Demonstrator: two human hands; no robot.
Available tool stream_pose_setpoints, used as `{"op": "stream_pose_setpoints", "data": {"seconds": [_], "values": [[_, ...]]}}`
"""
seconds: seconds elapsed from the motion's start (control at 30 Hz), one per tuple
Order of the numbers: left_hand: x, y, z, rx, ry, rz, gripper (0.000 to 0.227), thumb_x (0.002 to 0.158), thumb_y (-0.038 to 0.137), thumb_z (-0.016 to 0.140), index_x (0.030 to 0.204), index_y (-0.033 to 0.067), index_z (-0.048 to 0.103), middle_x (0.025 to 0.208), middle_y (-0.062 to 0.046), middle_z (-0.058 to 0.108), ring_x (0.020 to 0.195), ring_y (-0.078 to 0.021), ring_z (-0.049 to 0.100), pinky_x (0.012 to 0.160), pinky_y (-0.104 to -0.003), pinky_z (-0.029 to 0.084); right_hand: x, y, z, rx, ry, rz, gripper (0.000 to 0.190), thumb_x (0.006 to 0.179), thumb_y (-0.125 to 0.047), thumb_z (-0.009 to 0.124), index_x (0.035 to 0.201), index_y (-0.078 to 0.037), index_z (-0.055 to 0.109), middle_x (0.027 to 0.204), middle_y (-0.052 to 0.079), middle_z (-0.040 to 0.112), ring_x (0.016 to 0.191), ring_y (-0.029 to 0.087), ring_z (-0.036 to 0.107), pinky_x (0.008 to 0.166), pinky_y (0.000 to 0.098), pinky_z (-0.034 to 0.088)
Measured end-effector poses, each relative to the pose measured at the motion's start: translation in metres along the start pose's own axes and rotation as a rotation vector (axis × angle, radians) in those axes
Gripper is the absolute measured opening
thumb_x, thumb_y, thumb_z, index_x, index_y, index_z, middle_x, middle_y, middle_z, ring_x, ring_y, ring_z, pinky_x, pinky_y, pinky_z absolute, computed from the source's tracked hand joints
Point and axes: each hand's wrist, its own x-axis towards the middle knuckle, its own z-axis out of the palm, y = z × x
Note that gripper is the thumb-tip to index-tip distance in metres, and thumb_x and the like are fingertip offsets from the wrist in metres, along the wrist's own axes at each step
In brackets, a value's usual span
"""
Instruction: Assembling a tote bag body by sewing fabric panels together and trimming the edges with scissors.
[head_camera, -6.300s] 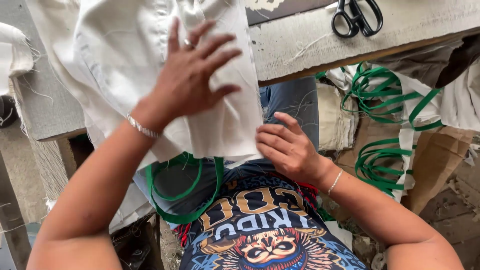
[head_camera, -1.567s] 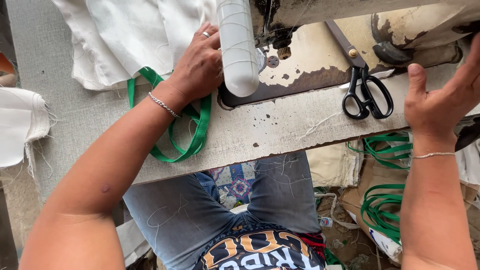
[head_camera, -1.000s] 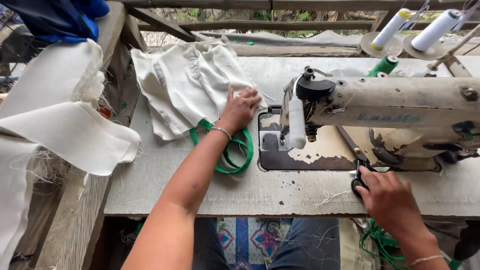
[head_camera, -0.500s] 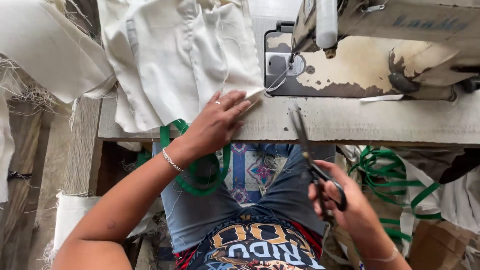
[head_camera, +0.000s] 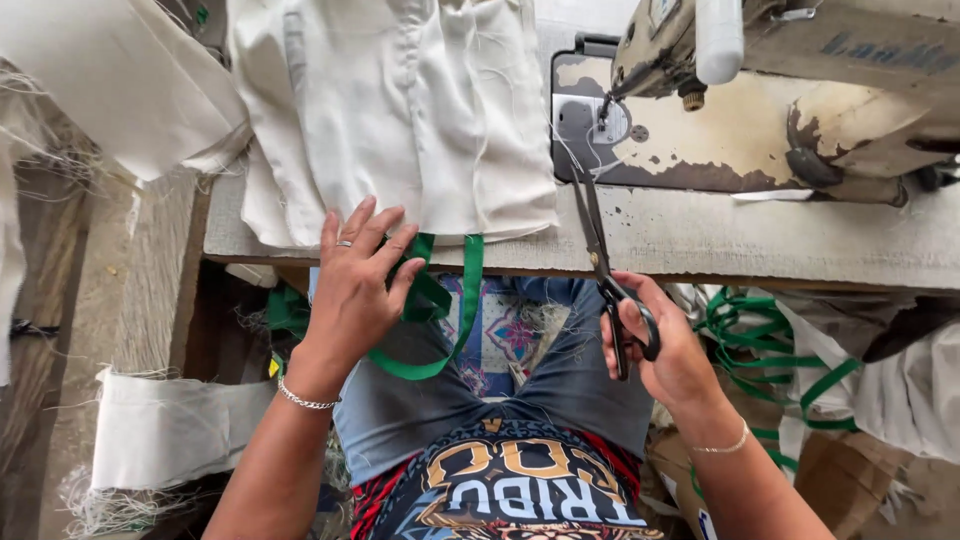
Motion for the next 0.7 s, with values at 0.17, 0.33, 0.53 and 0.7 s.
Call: {"op": "stream_pose_setpoints", "data": {"seconds": [0.17,0.33,0.53,0.7], "values": [[0.0,0.0,-0.007,0.024,-0.003,0.04,0.038,0.103,0.035,0.064,0.133,0.0133,0.069,0.142,-0.009,0.06,0.143,-0.0374,0.046,0.12,-0.061,0.022,0.014,-0.005,0.015,0.069,0.034,-0.086,0.04,0.096,-0.013,0.068,0.128,0.004,0.055,0.06,0.018,0.058,0.035,0.023,0.058,0.027,0.0319,0.051],[-0.001,0.003,-0.006,0.033,-0.008,0.079,0.039,0.097,0.033,0.069,0.131,0.0139,0.068,0.142,-0.01,0.061,0.142,-0.0369,0.047,0.12,-0.06,0.024,-0.01,-0.014,-0.023,0.019,0.277,0.051,0.035,0.095,-0.012,0.062,0.13,-0.011,0.059,0.066,0.015,0.054,0.04,0.021,0.049,0.032,0.031,0.036],[-0.012,0.008,-0.005,-0.338,0.142,0.222,0.038,0.1,0.012,0.072,0.136,0.0096,0.061,0.143,-0.015,0.061,0.14,-0.0383,0.055,0.124,-0.057,0.035,-0.001,-0.052,-0.054,-0.675,0.489,0.01,0.048,0.1,-0.018,0.073,0.143,-0.009,0.056,0.096,0.017,0.064,0.063,0.022,0.057,0.051,0.0344,0.047],[-0.01,-0.008,-0.036,0.092,0.278,-0.002,0.047,0.102,0.052,0.057,0.132,0.0163,0.065,0.138,-0.011,0.055,0.135,-0.0329,0.048,0.109,-0.05,0.033,0.051,-0.057,-0.119,-1.707,0.515,0.11,0.068,0.099,-0.061,0.062,0.155,-0.023,0.06,0.126,0.018,0.075,0.107,0.045,0.071,0.084,0.0524,0.055]]}}
